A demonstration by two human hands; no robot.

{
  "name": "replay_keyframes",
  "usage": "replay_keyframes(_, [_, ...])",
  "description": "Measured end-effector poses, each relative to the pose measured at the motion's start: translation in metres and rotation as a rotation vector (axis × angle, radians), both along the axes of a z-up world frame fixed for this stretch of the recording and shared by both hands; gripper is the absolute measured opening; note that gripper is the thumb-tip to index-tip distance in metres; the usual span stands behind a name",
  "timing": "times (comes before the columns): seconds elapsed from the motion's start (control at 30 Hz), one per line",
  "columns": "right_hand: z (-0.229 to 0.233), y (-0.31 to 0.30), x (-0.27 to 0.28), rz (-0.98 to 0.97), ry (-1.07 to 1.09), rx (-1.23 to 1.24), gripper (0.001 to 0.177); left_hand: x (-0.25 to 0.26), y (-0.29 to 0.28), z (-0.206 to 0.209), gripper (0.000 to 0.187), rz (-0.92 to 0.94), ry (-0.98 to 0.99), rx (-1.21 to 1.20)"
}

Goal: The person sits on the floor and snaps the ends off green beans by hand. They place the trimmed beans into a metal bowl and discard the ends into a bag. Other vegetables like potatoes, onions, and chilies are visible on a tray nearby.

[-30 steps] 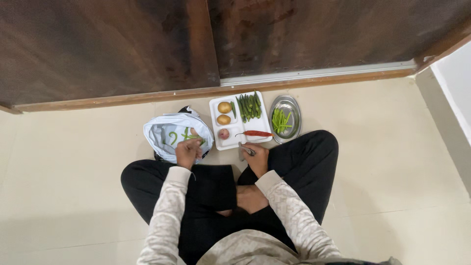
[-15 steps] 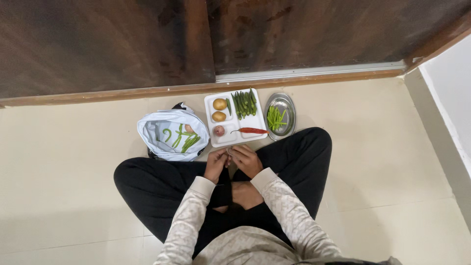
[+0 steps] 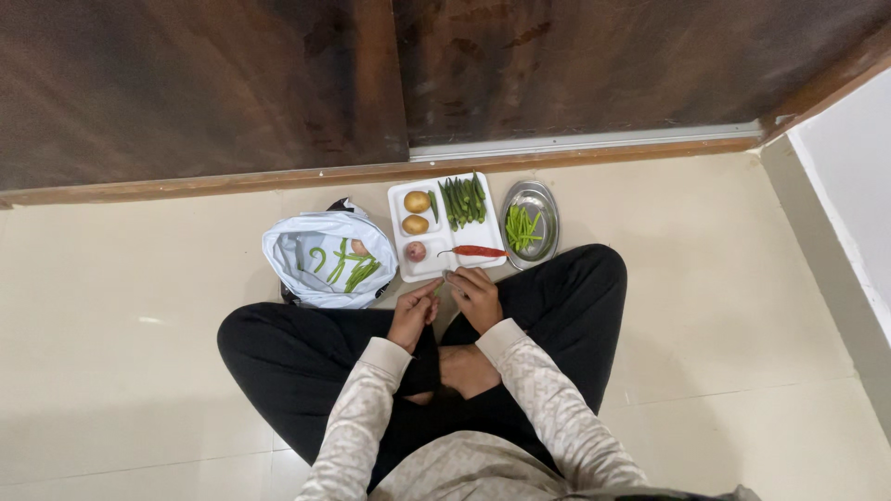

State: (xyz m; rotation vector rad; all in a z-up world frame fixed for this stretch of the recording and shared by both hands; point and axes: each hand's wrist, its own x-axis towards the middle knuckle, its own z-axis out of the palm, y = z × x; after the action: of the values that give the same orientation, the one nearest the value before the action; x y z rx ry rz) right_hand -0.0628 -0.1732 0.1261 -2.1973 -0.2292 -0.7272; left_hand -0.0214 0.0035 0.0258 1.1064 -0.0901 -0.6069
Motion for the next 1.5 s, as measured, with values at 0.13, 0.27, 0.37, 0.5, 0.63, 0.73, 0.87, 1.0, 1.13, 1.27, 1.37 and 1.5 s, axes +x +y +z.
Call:
replay_keyframes(0.13, [-0.003, 0.004, -0.002, 0.152, -0.096, -0.043, 0.027, 0.004, 0.000, 0.002, 0.039, 0.019, 0.034, -0.043])
replay_keyframes(0.27, [-0.008, 0.004, 0.000, 0.141, -0.017, -0.031, 0.029, 0.003, 0.002, 0.001, 0.050, -0.009, 0.017, -0.090])
replay_keyframes(0.37, [-0.009, -0.001, 0.005, -0.017, 0.010, -0.012, 0.034, 0.006, 0.001, -0.002, 0.052, 0.004, 0.018, -0.082])
replay_keyframes(0.5, [-0.007, -0.006, 0.002, -0.111, -0.073, 0.034, 0.033, 0.013, 0.005, -0.012, 0.049, 0.030, -0.002, 0.013])
replay_keyframes(0.63, [-0.007, -0.003, -0.005, 0.151, -0.112, -0.061, 0.032, 0.013, 0.006, -0.021, 0.034, 0.003, -0.041, 0.005])
replay_keyframes(0.73, [-0.008, -0.002, -0.002, 0.232, -0.083, -0.140, 0.033, 0.009, 0.004, -0.017, 0.034, 0.023, -0.039, 0.048])
replay_keyframes(0.87, [-0.009, -0.005, 0.004, 0.054, -0.027, -0.061, 0.033, 0.005, 0.005, 0.001, 0.040, 0.009, 0.035, 0.023])
replay_keyframes(1.0, [-0.009, -0.003, -0.002, 0.076, -0.090, -0.035, 0.030, 0.007, 0.003, 0.013, 0.041, 0.050, 0.032, 0.013])
replay_keyframes(1.13, [-0.011, -0.004, -0.002, 0.201, -0.075, -0.105, 0.035, 0.002, 0.001, 0.012, 0.041, 0.021, -0.003, 0.064])
replay_keyframes(1.27, [-0.013, -0.006, 0.003, -0.001, 0.019, -0.032, 0.034, 0.001, 0.001, 0.012, 0.046, -0.049, -0.048, 0.018])
replay_keyframes(1.37, [-0.015, -0.005, 0.000, 0.000, -0.038, 0.000, 0.033, 0.003, 0.002, 0.011, 0.044, 0.059, -0.011, -0.005])
replay_keyframes(1.5, [-0.014, -0.002, -0.005, 0.226, -0.096, -0.071, 0.030, 0.001, 0.001, 0.007, 0.041, 0.023, -0.079, 0.052])
